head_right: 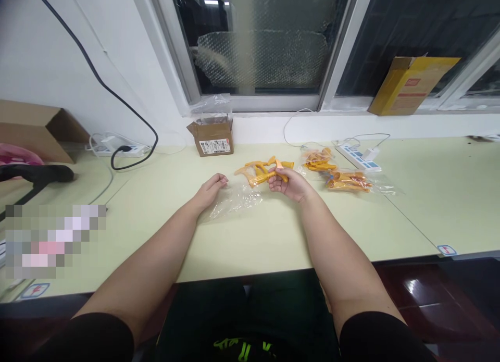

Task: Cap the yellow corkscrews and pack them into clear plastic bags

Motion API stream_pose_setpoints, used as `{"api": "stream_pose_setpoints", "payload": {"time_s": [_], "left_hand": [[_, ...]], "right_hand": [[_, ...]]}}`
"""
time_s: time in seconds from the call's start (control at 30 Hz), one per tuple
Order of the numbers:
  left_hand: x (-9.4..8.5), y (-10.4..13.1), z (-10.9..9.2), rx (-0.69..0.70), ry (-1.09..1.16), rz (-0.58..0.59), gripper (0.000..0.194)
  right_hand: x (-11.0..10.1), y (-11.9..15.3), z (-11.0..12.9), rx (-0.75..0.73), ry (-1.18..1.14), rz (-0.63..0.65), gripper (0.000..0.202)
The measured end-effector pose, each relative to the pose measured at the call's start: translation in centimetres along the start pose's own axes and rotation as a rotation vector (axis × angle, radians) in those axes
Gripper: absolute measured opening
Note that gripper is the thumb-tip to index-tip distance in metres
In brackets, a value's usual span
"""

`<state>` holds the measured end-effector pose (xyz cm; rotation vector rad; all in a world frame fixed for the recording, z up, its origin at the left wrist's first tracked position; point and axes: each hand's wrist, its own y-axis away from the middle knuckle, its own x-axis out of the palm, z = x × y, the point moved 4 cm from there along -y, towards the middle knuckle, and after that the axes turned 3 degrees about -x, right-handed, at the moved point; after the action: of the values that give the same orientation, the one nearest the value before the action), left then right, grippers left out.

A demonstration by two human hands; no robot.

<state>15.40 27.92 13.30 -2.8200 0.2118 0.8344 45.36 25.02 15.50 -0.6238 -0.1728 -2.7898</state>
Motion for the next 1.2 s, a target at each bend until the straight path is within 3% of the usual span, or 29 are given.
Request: {"api": "stream_pose_setpoints", "payload": {"time_s": [0.2, 0.47, 0.63, 0.87, 1.07, 1.2], "left_hand": [[0.1, 0.1, -0.5, 0.002, -0.030, 0.016, 0.029], [0.6, 0.4, -1.4, 0.004, -0.059, 0.053, 0.025], [0.8, 0.4, -1.4, 0.012, -0.067, 0.071, 0.026], [0.9, 0.5, -1.6, 0.019, -0.068, 0.072, 0.027], [1.3, 0.5, -1.9, 0.056, -0.117, 0.112, 0.027], [1.7, 0.5, -1.8, 0.111, -0.174, 0.118, 0.028]], "right_hand": [[0.5, -0.4, -0.8, 0.035, 0.062, 0.054, 0.023], [2.8, 0.2, -2.7, 0.105, 0.134, 0.280, 0.034], [3.8, 0.4, -3.8, 0.148, 0.255, 0.383, 0.030], [3.7, -0.4, -4.5, 0.192, 0.110, 0.138, 0.018], [4.5, 0.0, -5.0, 0.258, 0.096, 0.241, 0.017], [4.8, 0.2, -5.2, 0.225, 0.132, 0.249, 0.030]]}}
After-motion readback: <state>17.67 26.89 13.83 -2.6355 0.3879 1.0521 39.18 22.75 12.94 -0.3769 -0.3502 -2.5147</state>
